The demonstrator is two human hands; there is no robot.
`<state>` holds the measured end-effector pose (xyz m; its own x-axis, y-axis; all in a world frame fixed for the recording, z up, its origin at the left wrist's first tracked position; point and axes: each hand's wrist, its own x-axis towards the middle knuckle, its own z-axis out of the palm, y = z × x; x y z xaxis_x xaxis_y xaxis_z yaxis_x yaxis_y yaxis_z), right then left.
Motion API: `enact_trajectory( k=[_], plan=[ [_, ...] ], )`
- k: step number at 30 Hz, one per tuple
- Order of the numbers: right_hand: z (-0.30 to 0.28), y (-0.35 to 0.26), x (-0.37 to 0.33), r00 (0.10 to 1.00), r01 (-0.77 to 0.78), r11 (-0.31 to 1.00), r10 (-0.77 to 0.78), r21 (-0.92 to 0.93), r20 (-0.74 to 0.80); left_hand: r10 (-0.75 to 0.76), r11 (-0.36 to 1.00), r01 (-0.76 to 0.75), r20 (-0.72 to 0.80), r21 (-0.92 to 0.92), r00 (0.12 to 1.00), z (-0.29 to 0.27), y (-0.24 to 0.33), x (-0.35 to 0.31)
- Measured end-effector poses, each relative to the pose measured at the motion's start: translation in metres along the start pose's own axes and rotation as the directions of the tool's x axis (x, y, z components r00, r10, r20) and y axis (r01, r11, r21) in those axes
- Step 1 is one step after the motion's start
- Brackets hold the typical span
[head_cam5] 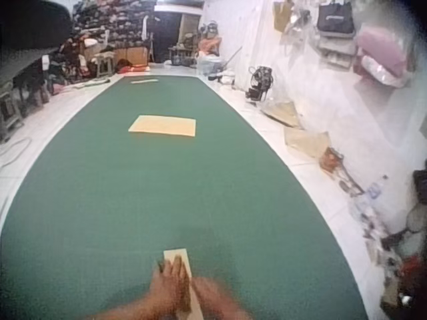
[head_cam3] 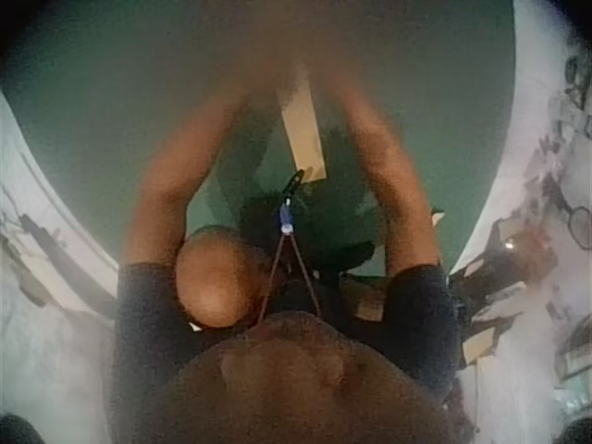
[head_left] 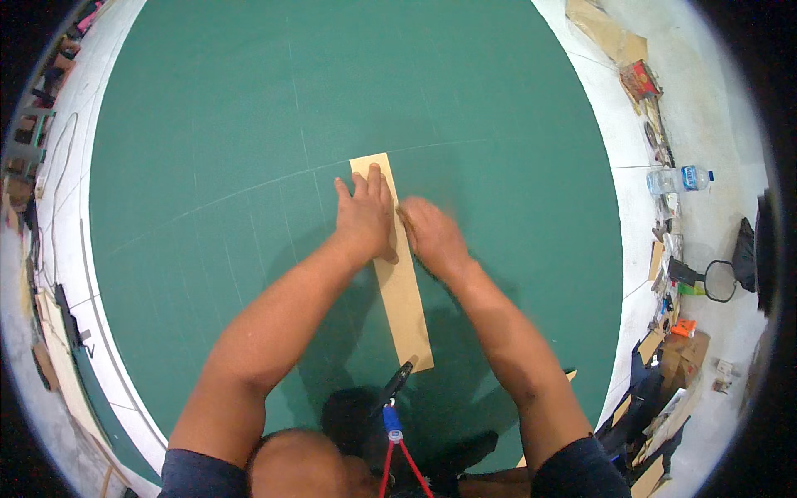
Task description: The person sits on a green floor and repeatedly rubs a rectangular wooden plank with a small stick-like tool. The person moves the plank and continues the rubbing action along its length and edges.
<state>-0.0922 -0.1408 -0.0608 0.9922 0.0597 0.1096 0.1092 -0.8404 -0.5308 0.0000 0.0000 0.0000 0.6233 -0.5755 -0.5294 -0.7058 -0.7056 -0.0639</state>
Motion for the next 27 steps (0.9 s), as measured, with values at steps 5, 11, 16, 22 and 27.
enact_trajectory(
  k=[5, 11, 16, 22, 27],
  plan=[
    [-0.004, -0.017, -0.038, 0.999, 0.003, 0.998, -0.006, 0.06, 0.051, -0.018, 0.999, 0.017, -0.041, -0.035, 0.999, 0.007, -0.008, -0.002],
    [-0.012, 0.001, 0.019, 0.987, 0.071, 0.996, -0.061, 0.06, -0.147, 0.024, 0.998, -0.026, -0.031, -0.058, 0.999, -0.002, 0.004, 0.001],
    [-0.005, -0.022, -0.089, 0.993, 0.095, 0.995, -0.095, 0.006, 0.065, -0.025, 1.0, 0.025, -0.006, -0.02, 1.0, 0.004, -0.001, 0.002],
    [-0.043, -0.064, -0.16, 0.974, -0.095, 0.995, 0.089, 0.022, 0.209, -0.026, 0.999, 0.025, -0.028, -0.03, 0.999, 0.005, -0.005, 0.001],
    [-0.021, -0.073, -0.206, 0.994, -0.089, 0.988, 0.096, -0.126, 0.054, -0.004, 0.998, 0.0, -0.064, -0.06, 0.998, 0.003, 0.001, -0.002]
  ],
)
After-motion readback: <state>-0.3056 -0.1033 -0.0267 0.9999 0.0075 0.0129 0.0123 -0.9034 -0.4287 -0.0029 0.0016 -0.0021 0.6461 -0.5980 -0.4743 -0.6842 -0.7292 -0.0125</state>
